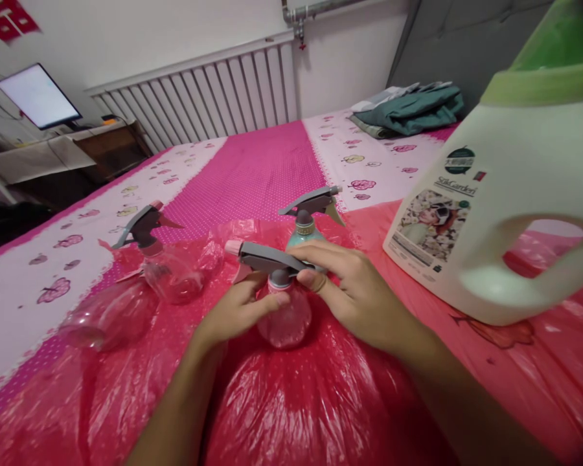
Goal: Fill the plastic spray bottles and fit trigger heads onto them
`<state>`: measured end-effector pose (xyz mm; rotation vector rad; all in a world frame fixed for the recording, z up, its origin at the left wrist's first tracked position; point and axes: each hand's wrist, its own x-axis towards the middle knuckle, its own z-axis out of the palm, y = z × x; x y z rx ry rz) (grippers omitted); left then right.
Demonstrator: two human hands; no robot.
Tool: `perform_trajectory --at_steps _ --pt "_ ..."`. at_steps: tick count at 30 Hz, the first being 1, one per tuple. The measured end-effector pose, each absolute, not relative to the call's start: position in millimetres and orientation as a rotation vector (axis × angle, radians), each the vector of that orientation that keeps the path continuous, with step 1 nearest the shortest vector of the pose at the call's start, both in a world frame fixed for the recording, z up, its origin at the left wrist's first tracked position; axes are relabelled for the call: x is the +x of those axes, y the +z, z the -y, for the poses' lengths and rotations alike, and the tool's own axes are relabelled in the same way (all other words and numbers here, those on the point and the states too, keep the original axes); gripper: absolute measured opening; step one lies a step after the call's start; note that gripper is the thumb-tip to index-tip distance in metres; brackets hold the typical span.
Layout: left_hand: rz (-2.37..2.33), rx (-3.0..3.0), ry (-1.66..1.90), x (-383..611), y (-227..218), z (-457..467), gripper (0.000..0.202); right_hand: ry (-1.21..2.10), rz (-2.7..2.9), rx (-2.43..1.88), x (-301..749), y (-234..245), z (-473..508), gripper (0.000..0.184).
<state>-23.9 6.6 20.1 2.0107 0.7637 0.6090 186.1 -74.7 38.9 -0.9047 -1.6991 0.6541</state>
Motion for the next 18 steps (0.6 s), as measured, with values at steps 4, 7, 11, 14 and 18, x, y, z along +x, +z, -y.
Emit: perform_trajectory --at_steps 4,7,11,14,18 --pt "-0.864 1.980 0.563 -26.9 18.6 -4.5 0.059 0.677 1.663 -0.885 187.1 38.4 73.0 0.020" --pt "-0.968 1.910 0.542 -33.1 11.3 -5.5 0.060 0.696 1.660 -0.890 188.5 37.8 73.0 0.021" --pt "-1.026 1.848 0.550 -38.7 3.2 -7.6 0.062 0.718 1.662 -0.925 188.6 37.8 73.6 0.023" --pt "-1.028 1.857 0.554 -34.3 6.0 -6.3 0.066 0.717 1.661 -0.967 189.5 37.8 72.7 0.023" --pt "-1.011 1.902 0.551 -28.3 10.6 -5.5 0.075 0.668 1.649 -1.015 193.2 37.9 71.6 0.019"
